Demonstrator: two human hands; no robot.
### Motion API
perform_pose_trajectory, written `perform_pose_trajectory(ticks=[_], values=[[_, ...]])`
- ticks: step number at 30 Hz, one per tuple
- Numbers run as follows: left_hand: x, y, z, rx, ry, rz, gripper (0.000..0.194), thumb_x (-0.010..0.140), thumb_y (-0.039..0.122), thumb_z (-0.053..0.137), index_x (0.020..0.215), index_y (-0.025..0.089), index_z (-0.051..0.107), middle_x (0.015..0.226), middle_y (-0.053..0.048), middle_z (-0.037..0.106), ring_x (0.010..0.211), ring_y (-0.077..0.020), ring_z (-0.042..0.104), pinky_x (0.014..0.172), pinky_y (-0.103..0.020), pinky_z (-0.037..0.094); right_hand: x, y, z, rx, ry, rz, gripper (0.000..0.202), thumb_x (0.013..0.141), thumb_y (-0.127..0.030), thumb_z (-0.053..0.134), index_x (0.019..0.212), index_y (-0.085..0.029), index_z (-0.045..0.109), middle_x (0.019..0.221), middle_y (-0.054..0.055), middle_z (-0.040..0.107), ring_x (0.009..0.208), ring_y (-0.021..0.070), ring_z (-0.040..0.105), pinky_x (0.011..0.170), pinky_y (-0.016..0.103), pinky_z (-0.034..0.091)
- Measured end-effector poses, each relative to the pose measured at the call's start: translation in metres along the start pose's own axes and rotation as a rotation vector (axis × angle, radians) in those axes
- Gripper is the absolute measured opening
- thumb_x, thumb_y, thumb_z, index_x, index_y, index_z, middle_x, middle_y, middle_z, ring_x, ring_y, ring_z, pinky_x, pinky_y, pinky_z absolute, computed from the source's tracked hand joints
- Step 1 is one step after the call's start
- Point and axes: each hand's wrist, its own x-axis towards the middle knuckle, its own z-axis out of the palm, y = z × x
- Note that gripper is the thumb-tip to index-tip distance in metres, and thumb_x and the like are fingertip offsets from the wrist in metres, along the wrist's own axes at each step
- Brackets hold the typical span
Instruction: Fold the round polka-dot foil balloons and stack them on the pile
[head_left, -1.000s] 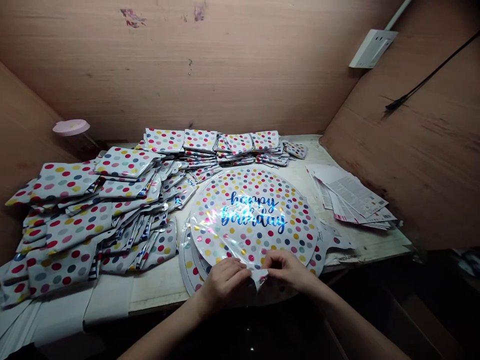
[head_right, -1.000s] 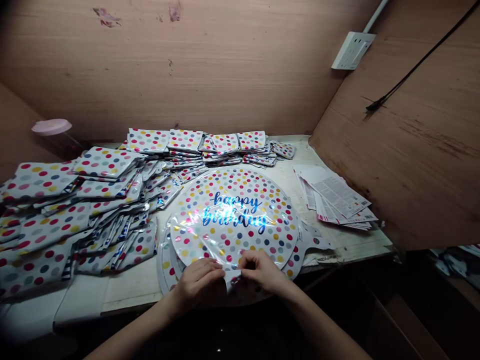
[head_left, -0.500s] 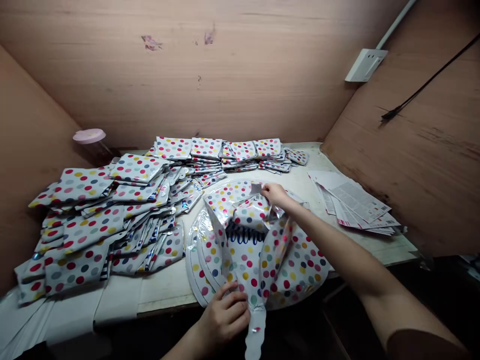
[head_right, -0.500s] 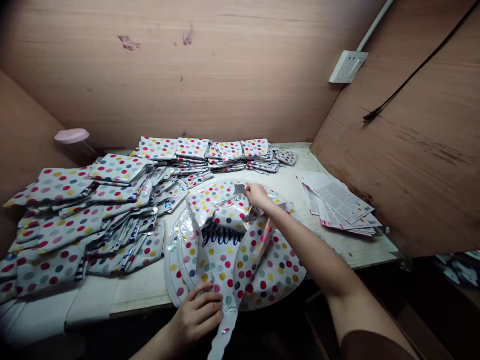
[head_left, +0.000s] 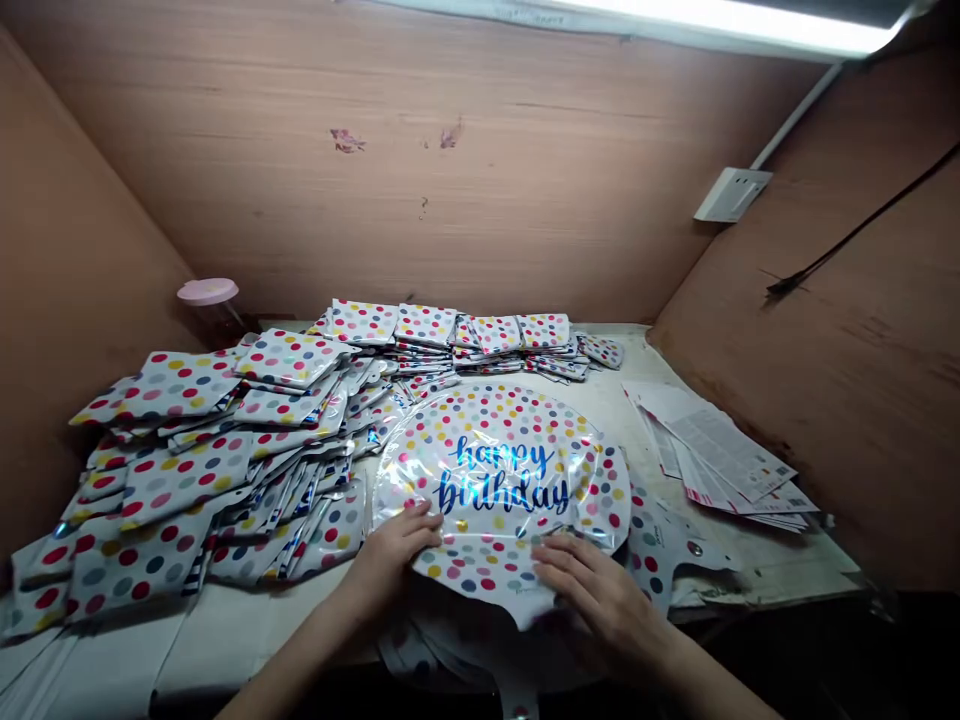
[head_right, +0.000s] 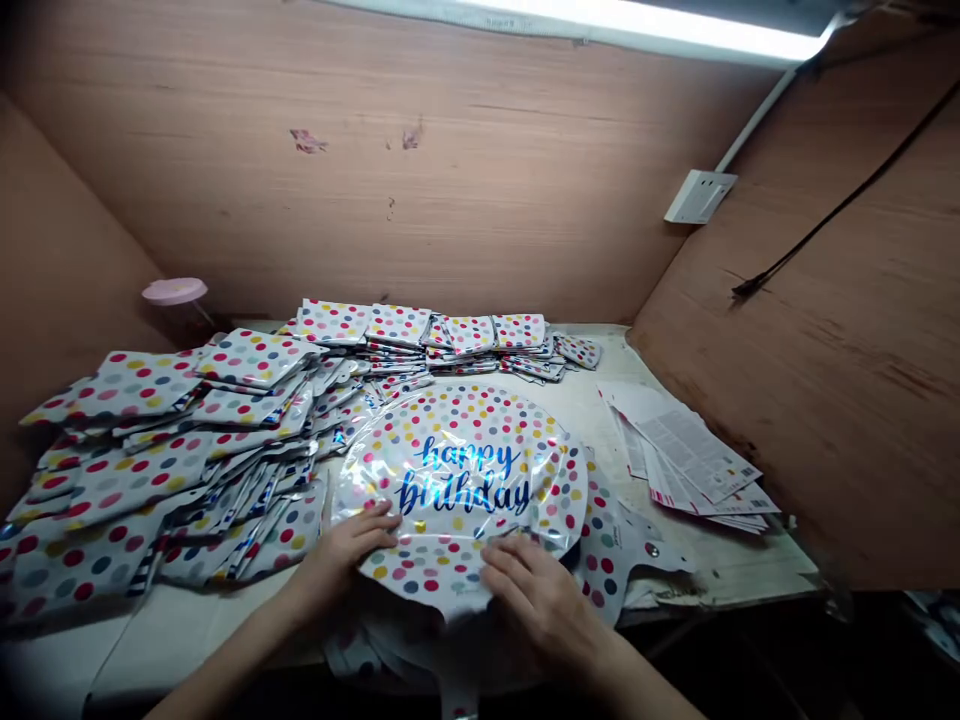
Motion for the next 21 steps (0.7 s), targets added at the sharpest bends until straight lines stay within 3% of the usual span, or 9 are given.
perform_pose_trajectory(ticks=[2, 4, 7, 9, 12, 15, 19, 21], values=[[-0.006, -0.009, 0.004, -0.11, -0.05, 0.005, 0.032, 0.08, 0.012, 0.048, 0.103, 0.024, 0.067, 0.119, -0.006, 0.066, 0.124, -0.0249, 0.052, 0.107, -0.043, 0.038, -0.032, 0.017, 0.007, -0.1, -0.006, 0.042, 0.044, 0.083, -0.014, 0.046, 0.127, -0.015, 0.051, 0.125, 0.015, 0.059, 0.125, 0.0286, 0.047, 0.098, 0.046, 0.045], [-0.005, -0.015, -0.001, -0.198, -0.053, -0.086, 0.037, 0.08, 0.012, 0.044, 0.107, 0.024, 0.066, 0.115, -0.005, 0.068, 0.116, -0.0224, 0.058, 0.103, -0.037, 0.042, -0.046, 0.042, 0.008, -0.098, 0.018, 0.133, 0.037, 0.085, -0.01, 0.042, 0.118, -0.019, 0.056, 0.123, 0.011, 0.062, 0.124, 0.0247, 0.049, 0.098, 0.042, 0.046], [0.011, -0.02, -0.019, -0.26, -0.009, -0.303, 0.036, 0.082, 0.019, 0.04, 0.107, 0.022, 0.065, 0.106, -0.004, 0.071, 0.098, -0.0209, 0.065, 0.088, -0.031, 0.05, -0.039, 0.071, 0.003, -0.014, -0.045, 0.284, 0.026, 0.086, -0.015, 0.047, 0.109, -0.021, 0.058, 0.117, 0.009, 0.063, 0.115, 0.0239, 0.055, 0.096, 0.042, 0.047], [0.023, -0.023, -0.032, -0.278, 0.025, -0.383, 0.033, 0.086, 0.029, 0.04, 0.105, 0.02, 0.065, 0.101, -0.005, 0.071, 0.092, -0.0222, 0.065, 0.082, -0.03, 0.05, -0.027, 0.078, -0.003, 0.009, -0.109, 0.336, 0.022, 0.084, -0.023, 0.051, 0.105, -0.021, 0.059, 0.114, 0.011, 0.063, 0.109, 0.0267, 0.056, 0.092, 0.044, 0.047], [0.028, -0.023, -0.045, -0.358, -0.034, -0.398, 0.033, 0.087, 0.04, 0.044, 0.099, 0.019, 0.066, 0.095, -0.004, 0.071, 0.086, -0.0222, 0.064, 0.077, -0.028, 0.05, -0.017, 0.079, -0.013, 0.076, -0.136, 0.429, 0.018, 0.091, -0.029, 0.042, 0.092, -0.021, 0.058, 0.095, 0.009, 0.066, 0.091, 0.0238, 0.06, 0.08, 0.038, 0.049], [0.026, -0.021, -0.044, -0.425, -0.114, -0.373, 0.033, 0.088, 0.042, 0.044, 0.099, 0.02, 0.066, 0.097, -0.003, 0.071, 0.088, -0.0216, 0.064, 0.076, -0.026, 0.049, -0.016, 0.084, -0.021, 0.167, -0.16, 0.634, 0.027, 0.096, -0.038, 0.035, 0.084, -0.022, 0.054, 0.079, 0.004, 0.064, 0.072, 0.0189, 0.06, 0.066, 0.029, 0.047], [0.045, -0.022, -0.033, -0.144, 0.014, -0.545, 0.034, 0.093, 0.04, 0.034, 0.099, 0.021, 0.061, 0.094, -0.005, 0.07, 0.086, -0.0216, 0.065, 0.073, -0.027, 0.048, 0.002, 0.104, -0.015, -0.016, -0.24, 0.967, 0.033, 0.099, -0.041, 0.027, 0.088, -0.022, 0.052, 0.082, 0.005, 0.065, 0.075, 0.0194, 0.062, 0.066, 0.027, 0.043], [0.061, -0.021, -0.028, 0.053, 0.006, -0.685, 0.033, 0.095, 0.036, 0.033, 0.103, 0.019, 0.06, 0.086, -0.008, 0.069, 0.081, -0.0239, 0.065, 0.071, -0.03, 0.048, 0.017, 0.118, -0.007, -0.119, -0.343, 1.084, 0.031, 0.099, -0.038, 0.027, 0.096, -0.021, 0.054, 0.087, 0.009, 0.067, 0.081, 0.0226, 0.063, 0.068, 0.029, 0.042]])
